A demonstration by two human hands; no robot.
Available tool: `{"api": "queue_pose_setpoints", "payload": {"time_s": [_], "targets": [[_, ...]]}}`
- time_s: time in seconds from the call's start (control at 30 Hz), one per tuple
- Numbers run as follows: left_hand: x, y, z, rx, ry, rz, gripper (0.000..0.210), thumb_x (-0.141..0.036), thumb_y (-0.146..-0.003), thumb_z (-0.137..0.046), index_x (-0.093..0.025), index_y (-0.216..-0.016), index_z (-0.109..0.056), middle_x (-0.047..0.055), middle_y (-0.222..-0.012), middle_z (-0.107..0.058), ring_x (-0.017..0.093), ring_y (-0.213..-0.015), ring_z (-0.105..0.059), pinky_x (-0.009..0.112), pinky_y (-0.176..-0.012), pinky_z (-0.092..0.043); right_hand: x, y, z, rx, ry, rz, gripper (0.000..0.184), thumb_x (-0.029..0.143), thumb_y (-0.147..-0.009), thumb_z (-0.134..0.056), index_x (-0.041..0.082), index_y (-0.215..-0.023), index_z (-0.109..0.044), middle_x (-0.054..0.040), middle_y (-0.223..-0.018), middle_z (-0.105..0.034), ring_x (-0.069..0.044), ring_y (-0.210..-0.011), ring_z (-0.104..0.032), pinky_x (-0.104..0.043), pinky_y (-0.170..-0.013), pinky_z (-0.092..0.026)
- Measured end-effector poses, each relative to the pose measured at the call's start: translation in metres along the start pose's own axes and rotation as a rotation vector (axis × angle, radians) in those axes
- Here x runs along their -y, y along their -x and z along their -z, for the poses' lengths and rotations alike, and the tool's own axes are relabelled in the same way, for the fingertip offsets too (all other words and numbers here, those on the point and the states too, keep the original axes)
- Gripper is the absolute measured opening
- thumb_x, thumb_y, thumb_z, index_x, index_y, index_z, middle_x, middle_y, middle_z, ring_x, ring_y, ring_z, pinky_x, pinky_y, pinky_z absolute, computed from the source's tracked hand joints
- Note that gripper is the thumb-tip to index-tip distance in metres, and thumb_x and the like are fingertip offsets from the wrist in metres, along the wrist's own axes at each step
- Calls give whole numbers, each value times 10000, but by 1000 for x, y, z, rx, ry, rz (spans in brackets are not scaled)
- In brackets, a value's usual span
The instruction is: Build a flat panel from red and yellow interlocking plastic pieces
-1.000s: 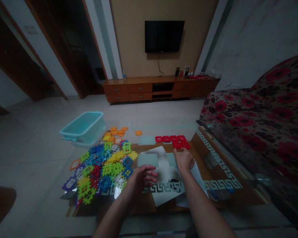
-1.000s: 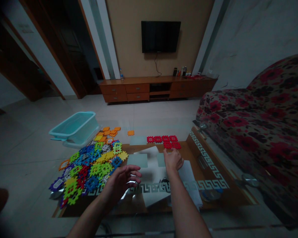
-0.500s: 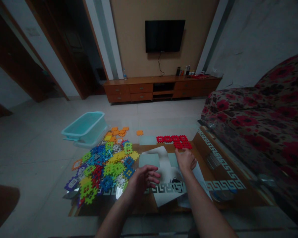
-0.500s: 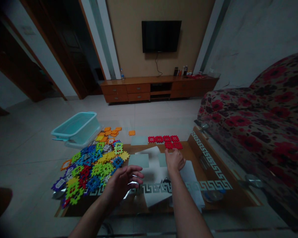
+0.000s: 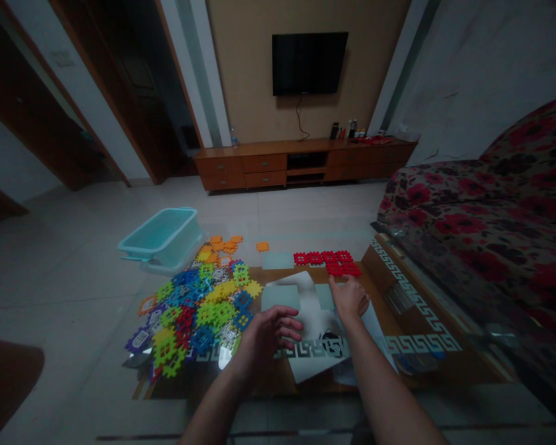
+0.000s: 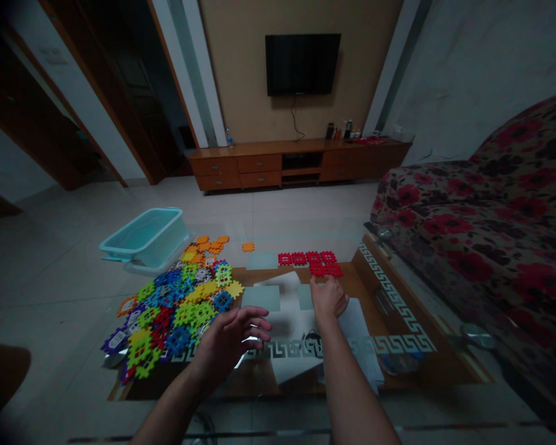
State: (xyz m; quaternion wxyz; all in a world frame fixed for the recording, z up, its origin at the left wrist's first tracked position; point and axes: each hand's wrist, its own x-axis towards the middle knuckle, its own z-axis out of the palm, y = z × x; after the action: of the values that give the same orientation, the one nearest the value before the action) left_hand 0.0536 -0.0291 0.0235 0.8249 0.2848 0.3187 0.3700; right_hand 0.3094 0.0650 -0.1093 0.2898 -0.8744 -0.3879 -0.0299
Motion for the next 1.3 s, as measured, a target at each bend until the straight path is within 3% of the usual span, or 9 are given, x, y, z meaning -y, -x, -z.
{"api": "queue_pose_setpoints", "payload": {"time_s": [1.3], "targets": [[4, -2, 3, 43, 5, -26, 501, -542, -780, -620, -114, -1029, -690, 125, -955, -680, 217, -825, -628, 319, -732, -430, 3, 1, 6, 19, 28, -4, 369, 429, -816, -631, 131, -1015, -717, -161, -950, -739, -294, -904, -668, -353, -782, -410]]}}
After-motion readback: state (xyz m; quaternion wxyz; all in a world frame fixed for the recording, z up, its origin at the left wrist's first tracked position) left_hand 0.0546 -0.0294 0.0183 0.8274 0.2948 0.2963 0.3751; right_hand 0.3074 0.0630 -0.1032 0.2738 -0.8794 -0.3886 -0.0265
